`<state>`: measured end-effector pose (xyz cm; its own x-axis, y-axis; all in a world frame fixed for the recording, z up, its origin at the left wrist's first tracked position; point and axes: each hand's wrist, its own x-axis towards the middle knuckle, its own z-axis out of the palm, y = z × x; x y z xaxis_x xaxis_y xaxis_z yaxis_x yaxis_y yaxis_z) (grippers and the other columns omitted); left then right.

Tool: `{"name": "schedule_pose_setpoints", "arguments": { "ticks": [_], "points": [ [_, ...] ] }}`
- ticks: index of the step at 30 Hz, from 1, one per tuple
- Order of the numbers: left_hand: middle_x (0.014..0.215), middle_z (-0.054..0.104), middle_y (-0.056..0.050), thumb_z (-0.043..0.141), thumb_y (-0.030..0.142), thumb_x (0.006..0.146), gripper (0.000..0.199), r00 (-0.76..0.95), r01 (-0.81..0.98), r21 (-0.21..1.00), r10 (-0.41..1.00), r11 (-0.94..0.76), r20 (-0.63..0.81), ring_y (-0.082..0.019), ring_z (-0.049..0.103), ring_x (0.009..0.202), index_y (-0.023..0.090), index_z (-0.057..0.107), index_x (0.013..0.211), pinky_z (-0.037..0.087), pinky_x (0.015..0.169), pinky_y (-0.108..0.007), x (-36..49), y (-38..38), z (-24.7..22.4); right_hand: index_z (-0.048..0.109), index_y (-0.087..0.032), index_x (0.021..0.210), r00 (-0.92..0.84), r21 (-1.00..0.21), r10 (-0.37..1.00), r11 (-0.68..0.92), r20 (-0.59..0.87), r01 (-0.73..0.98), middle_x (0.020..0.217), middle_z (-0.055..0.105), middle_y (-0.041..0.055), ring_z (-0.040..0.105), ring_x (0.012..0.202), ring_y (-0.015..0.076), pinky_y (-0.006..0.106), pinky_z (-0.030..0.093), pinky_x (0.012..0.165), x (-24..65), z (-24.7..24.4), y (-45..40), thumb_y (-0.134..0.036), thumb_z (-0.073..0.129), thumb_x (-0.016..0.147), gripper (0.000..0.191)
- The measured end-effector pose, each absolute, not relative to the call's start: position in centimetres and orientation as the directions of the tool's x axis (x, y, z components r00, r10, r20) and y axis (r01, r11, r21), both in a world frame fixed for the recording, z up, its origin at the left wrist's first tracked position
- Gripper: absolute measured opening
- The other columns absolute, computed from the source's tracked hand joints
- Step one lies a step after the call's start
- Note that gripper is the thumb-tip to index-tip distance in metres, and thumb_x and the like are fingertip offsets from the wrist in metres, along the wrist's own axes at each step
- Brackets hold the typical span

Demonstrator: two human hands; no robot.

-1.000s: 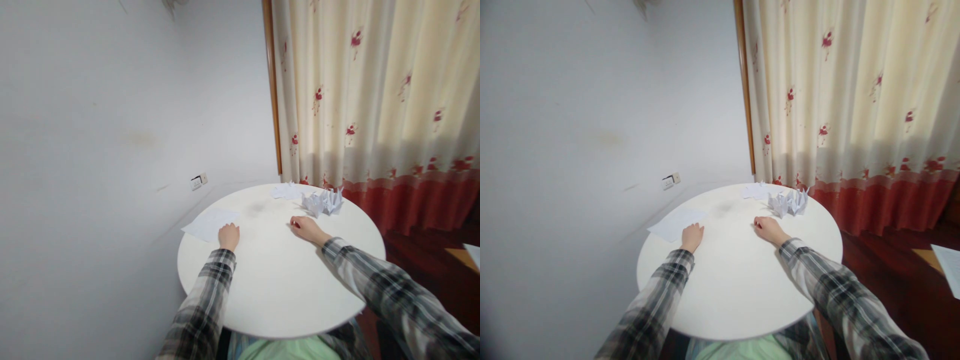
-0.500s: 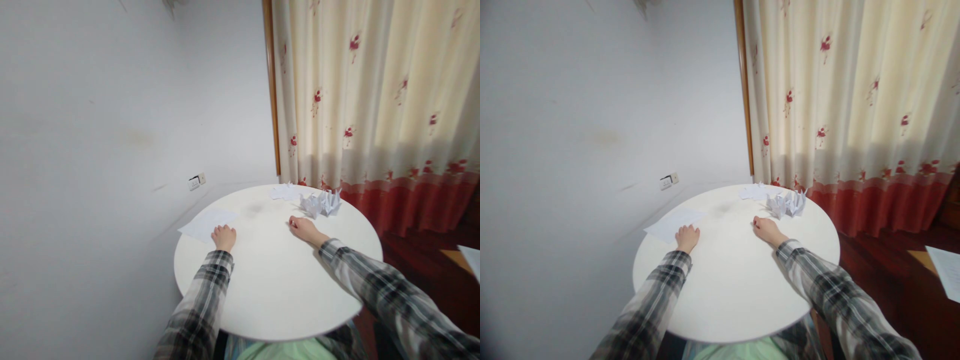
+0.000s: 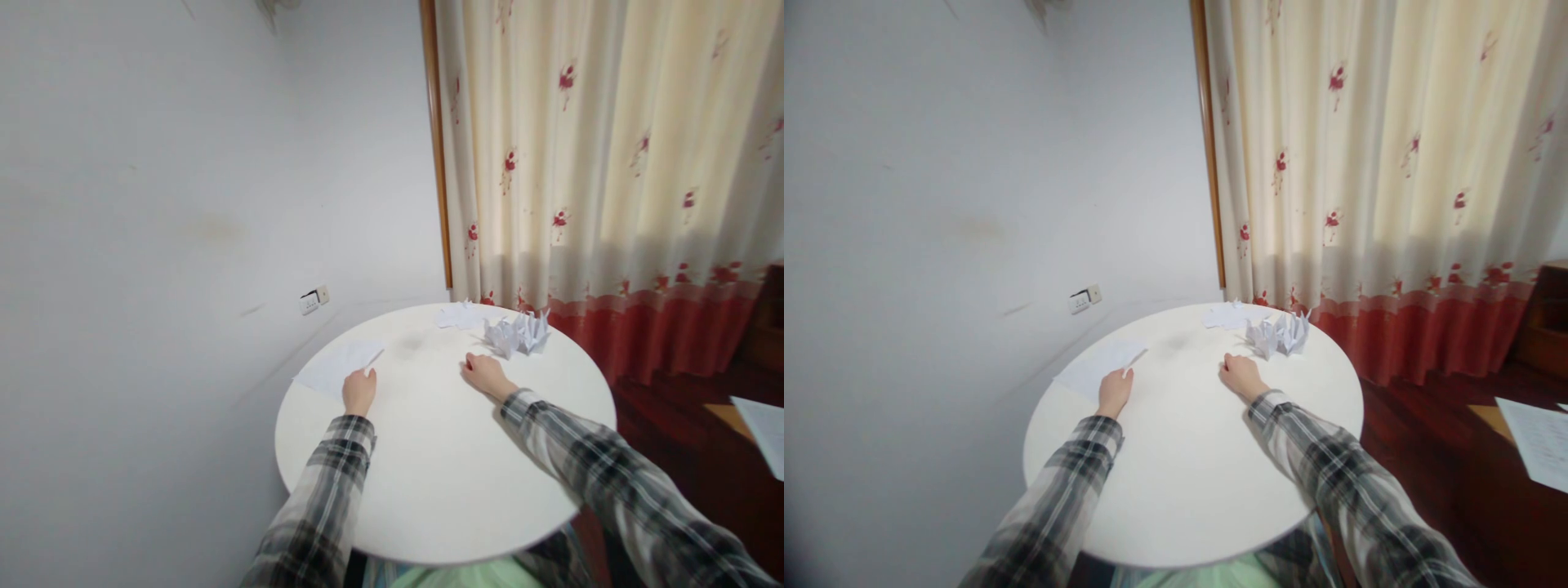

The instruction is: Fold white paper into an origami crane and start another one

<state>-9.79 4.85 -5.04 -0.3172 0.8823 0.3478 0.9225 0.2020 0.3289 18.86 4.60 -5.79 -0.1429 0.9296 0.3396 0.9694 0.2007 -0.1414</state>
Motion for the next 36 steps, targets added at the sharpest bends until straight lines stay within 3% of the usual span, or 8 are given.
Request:
{"name": "schedule_pose_setpoints", "arguments": {
  "ticks": [4, 8, 9, 13, 20, 23, 30, 36],
  "points": [
    [0.103, 0.061, -0.010, 0.030, 0.031, 0.081, 0.039, -0.154, 0.889, 0.455, 0.905, -0.048, 0.397, -0.019, 0.053, 0.098, 0.013, 0.062, 0.096, 0.037, 0.084, -0.028, -9.0, 5.0, -5.2, 0.058, -0.015, 0.083, -0.106, -0.245, 0.937, 0.195, 0.334, 0.950, 0.083, 0.063, 0.0113, 0.057, 0.076, 0.0184, 0.025, 0.035, 0.060, 19.0, -5.8, 5.0, -0.032, 0.035, 0.081, 0.028],
    [0.096, 0.065, -0.004, 0.040, 0.024, 0.076, 0.030, 0.159, 0.752, 0.551, 0.911, -0.362, 0.382, -0.016, 0.057, 0.089, 0.015, 0.064, 0.092, 0.040, 0.082, -0.026, -6.9, 4.7, -5.8, 0.058, -0.014, 0.077, -0.012, -0.585, 0.945, 0.211, 0.325, 0.783, 0.075, 0.063, 0.0104, 0.057, 0.068, 0.0167, 0.025, 0.037, 0.059, 19.1, -6.5, 6.5, -0.043, 0.027, 0.084, 0.042],
    [0.091, 0.066, -0.004, 0.042, 0.024, 0.074, 0.029, 0.232, 0.708, 0.579, 0.907, -0.405, 0.350, -0.016, 0.058, 0.084, 0.015, 0.065, 0.089, 0.041, 0.079, -0.026, -6.3, 4.5, -5.9, 0.057, -0.013, 0.080, 0.026, -0.696, 0.951, 0.207, 0.308, 0.687, 0.072, 0.063, 0.0101, 0.057, 0.063, 0.0156, 0.025, 0.038, 0.058, 19.1, -6.8, 7.0, -0.044, 0.023, 0.085, 0.046],
    [0.079, 0.066, -0.002, 0.045, 0.027, 0.071, 0.026, 0.440, 0.540, 0.711, 0.871, -0.452, 0.219, -0.015, 0.058, 0.077, 0.014, 0.066, 0.080, 0.042, 0.075, -0.025, -5.0, 3.5, -5.7, 0.054, -0.012, 0.089, 0.081, -0.779, 0.954, 0.184, 0.288, 0.599, 0.073, 0.063, 0.0099, 0.058, 0.059, 0.0143, 0.024, 0.041, 0.056, 19.4, -8.3, 9.0, -0.042, 0.017, 0.086, 0.048],
    [0.077, 0.066, -0.008, 0.042, 0.026, 0.071, 0.027, 0.605, 0.324, 0.899, 0.795, -0.294, 0.043, -0.017, 0.058, 0.077, 0.012, 0.056, 0.052, 0.043, 0.073, -0.028, -5.3, 3.0, -4.9, 0.048, -0.014, 0.099, 0.103, -0.766, 0.936, 0.210, 0.338, 0.607, 0.079, 0.061, 0.0052, 0.056, 0.066, 0.0150, 0.025, 0.040, 0.058, 19.3, -9.5, 9.6, -0.025, 0.053, 0.068, 0.033],
    [0.090, 0.065, -0.009, 0.043, 0.024, 0.070, 0.021, 0.514, 0.307, 0.898, 0.849, -0.315, 0.123, -0.018, 0.057, 0.087, 0.012, 0.060, 0.065, 0.041, 0.080, -0.031, -4.9, 3.1, -5.2, 0.047, -0.015, 0.102, -0.008, -0.686, 0.930, 0.277, 0.368, 0.673, 0.077, 0.060, 0.0033, 0.055, 0.067, 0.0139, 0.023, 0.039, 0.061, 18.9, -9.0, 8.9, -0.021, 0.053, 0.068, 0.035],
    [0.128, 0.042, -0.005, 0.045, 0.030, 0.075, 0.040, 0.565, 0.542, 0.623, 0.793, -0.564, 0.227, -0.015, 0.036, 0.119, 0.019, 0.052, 0.113, 0.022, 0.102, -0.030, -3.1, 1.9, -5.7, 0.040, -0.012, 0.109, -0.203, -0.544, 0.897, 0.404, 0.392, 0.736, 0.092, 0.060, 0.0081, 0.055, 0.082, 0.0157, 0.024, 0.039, 0.070, 17.5, -7.5, 7.6, -0.022, 0.050, 0.072, 0.040],
    [0.135, 0.028, -0.009, 0.041, 0.044, 0.077, 0.056, 0.506, 0.733, 0.425, 0.843, -0.531, 0.181, -0.020, 0.022, 0.126, 0.013, 0.041, 0.123, 0.015, 0.104, -0.032, -1.7, 1.7, -5.7, 0.028, -0.009, 0.124, -0.171, -0.282, 0.773, 0.415, 0.611, 0.865, 0.119, 0.043, 0.0178, 0.039, 0.110, 0.0246, 0.035, 0.031, 0.091, 15.5, -5.9, 5.9, -0.015, 0.050, 0.070, 0.059]
  ]
}}
